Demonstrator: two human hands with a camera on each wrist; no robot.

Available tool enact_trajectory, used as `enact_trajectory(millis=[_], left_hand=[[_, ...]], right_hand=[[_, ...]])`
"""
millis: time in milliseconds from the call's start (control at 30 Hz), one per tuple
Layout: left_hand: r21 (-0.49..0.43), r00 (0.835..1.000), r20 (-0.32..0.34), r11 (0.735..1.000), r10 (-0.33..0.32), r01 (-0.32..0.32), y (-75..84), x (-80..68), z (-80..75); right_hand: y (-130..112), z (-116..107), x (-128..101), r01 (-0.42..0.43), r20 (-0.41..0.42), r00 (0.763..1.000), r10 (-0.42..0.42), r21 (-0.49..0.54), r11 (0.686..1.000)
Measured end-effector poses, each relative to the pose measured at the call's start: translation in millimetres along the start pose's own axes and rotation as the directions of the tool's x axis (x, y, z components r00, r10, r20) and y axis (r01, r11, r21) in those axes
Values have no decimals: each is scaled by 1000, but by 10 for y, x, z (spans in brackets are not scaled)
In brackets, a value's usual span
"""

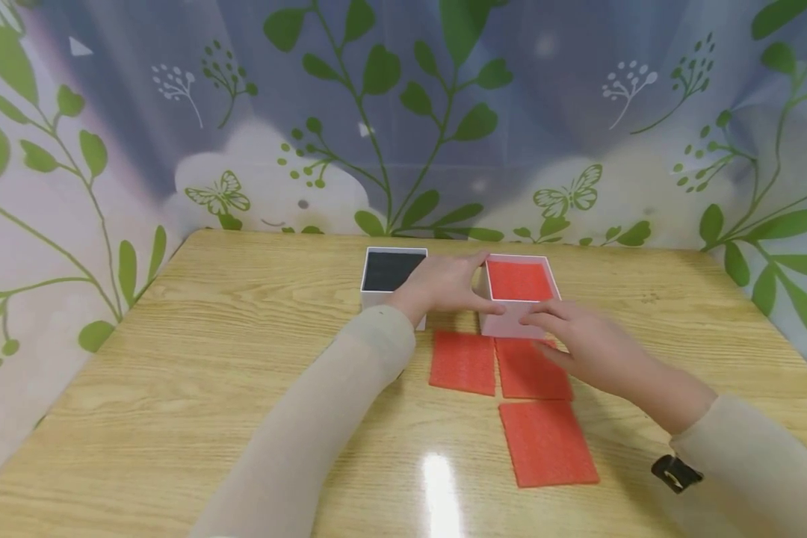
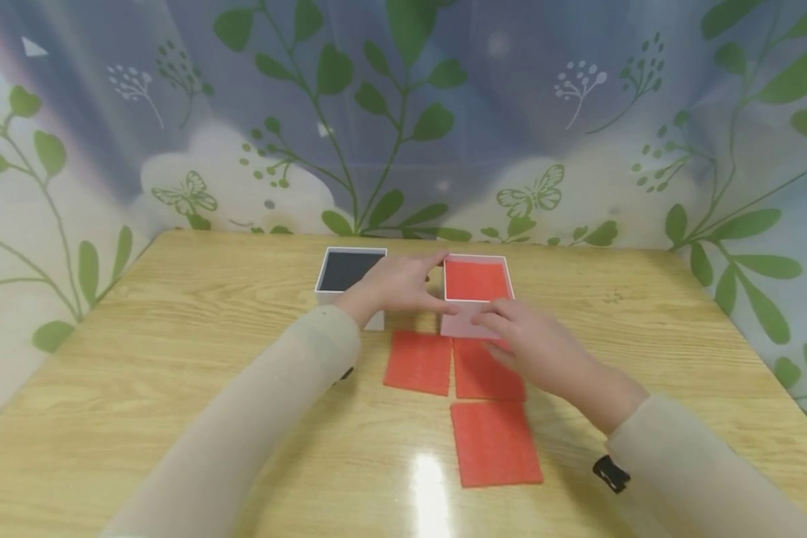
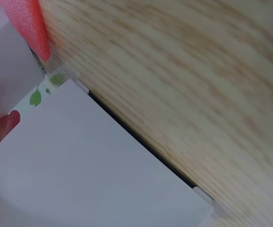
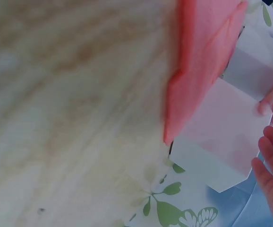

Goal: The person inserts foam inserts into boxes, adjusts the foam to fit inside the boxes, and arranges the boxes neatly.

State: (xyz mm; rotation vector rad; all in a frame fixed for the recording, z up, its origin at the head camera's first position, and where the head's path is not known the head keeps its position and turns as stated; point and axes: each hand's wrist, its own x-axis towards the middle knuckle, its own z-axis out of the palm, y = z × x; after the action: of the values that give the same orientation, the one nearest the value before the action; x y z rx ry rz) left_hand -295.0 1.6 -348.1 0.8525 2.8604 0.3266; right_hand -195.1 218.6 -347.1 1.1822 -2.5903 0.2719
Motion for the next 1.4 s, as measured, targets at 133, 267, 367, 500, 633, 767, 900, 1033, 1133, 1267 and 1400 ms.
enact_trajectory(millis=[133, 267, 367, 500, 633, 767, 900, 1033, 1133, 1267, 1400], left_hand=[[12, 1000, 3, 1000, -5, 5, -6, -2, -10], [22, 1000, 5, 1000, -8, 8, -10, -2, -11], [7, 1000, 8, 1000, -7, 7, -4, -4, -3], [-1, 1000, 7, 1000, -3, 3, 3, -2, 3], [7, 1000, 0, 1000, -1, 1, 2, 1, 8], [7, 1000, -4, 1000, 3, -3, 6, -6, 3], [10, 1000, -6, 1000, -2, 2, 12, -15, -8], [10, 1000, -8, 1000, -5, 5, 20, -15, -8], [11, 1000, -7, 1000, -9, 9, 24, -14, -13], [13, 1000, -4, 1000, -9, 9, 22, -10, -1], [19, 1000, -4, 1000, -11, 11, 9, -4, 9]], right_hand=[[-55, 45, -55, 22, 12, 1000, -22, 14, 1000], [-143, 52, -116, -15, 107, 994, 9, 51, 999], [-222, 32, -196, -57, 230, 973, 32, 104, 993], [-295, 11, -312, -86, 361, 932, 17, 176, 981], [-343, 26, -412, -128, 443, 896, 26, 203, 971], [-378, 50, -480, -171, 484, 873, 50, 208, 963], [-390, 74, -503, -168, 506, 861, 46, 197, 966], [-407, 95, -536, -119, 490, 872, 24, 165, 979], [-425, 102, -555, -103, 489, 872, 20, 144, 984], [-450, 101, -562, -119, 524, 851, 19, 159, 980], [-463, 83, -550, -128, 546, 837, 18, 164, 978]])
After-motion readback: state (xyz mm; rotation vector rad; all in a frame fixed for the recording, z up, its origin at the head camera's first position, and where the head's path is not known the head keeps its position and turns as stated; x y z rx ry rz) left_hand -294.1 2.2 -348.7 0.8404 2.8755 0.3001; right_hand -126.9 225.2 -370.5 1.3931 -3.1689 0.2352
